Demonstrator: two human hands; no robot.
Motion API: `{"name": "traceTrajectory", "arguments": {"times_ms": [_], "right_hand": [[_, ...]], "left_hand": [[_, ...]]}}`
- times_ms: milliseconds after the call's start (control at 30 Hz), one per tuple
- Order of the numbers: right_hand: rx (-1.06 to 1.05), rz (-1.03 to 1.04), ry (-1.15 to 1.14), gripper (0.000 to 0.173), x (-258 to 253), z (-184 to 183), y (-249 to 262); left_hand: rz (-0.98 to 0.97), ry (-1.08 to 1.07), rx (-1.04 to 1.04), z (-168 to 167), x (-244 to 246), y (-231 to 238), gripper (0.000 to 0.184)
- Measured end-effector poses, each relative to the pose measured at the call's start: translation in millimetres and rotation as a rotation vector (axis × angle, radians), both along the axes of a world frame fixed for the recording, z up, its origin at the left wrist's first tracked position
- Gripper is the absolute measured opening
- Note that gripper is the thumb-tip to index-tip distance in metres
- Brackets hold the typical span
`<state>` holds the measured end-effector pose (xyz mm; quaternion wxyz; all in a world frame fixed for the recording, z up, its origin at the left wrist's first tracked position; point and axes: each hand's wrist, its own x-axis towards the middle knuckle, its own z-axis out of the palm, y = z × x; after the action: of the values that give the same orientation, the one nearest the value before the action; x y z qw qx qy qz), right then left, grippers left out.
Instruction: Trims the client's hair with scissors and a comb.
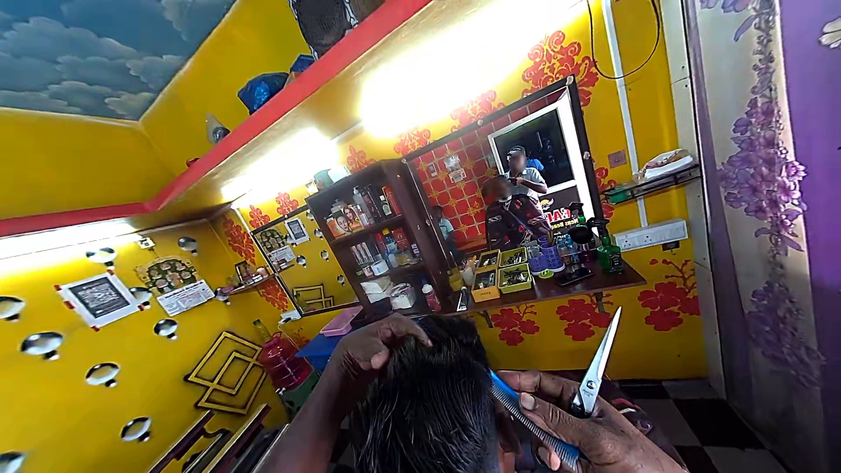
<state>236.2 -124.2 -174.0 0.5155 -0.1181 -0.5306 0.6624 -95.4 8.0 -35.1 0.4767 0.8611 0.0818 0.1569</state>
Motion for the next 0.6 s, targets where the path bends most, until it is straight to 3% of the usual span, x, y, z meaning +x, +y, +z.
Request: {"name": "traceTrajectory", "arguments": {"times_ms": [167, 367, 600], "right_hand": [[-0.034, 0.078, 0.071, 0.035, 7, 2, -17], [-0.033, 0.021, 0.076, 0.035, 19, -3, -18], [-0.043, -0.009, 0.191, 0.035, 32, -14, -7]], "left_hand": [[-0.09, 0.253, 0.196, 35, 32, -5, 0.058], [-0.091, 0.318, 0.254, 48, 57, -16, 0.056], [-0.043, 0.373, 0.122, 63, 76, -29, 0.042]]}}
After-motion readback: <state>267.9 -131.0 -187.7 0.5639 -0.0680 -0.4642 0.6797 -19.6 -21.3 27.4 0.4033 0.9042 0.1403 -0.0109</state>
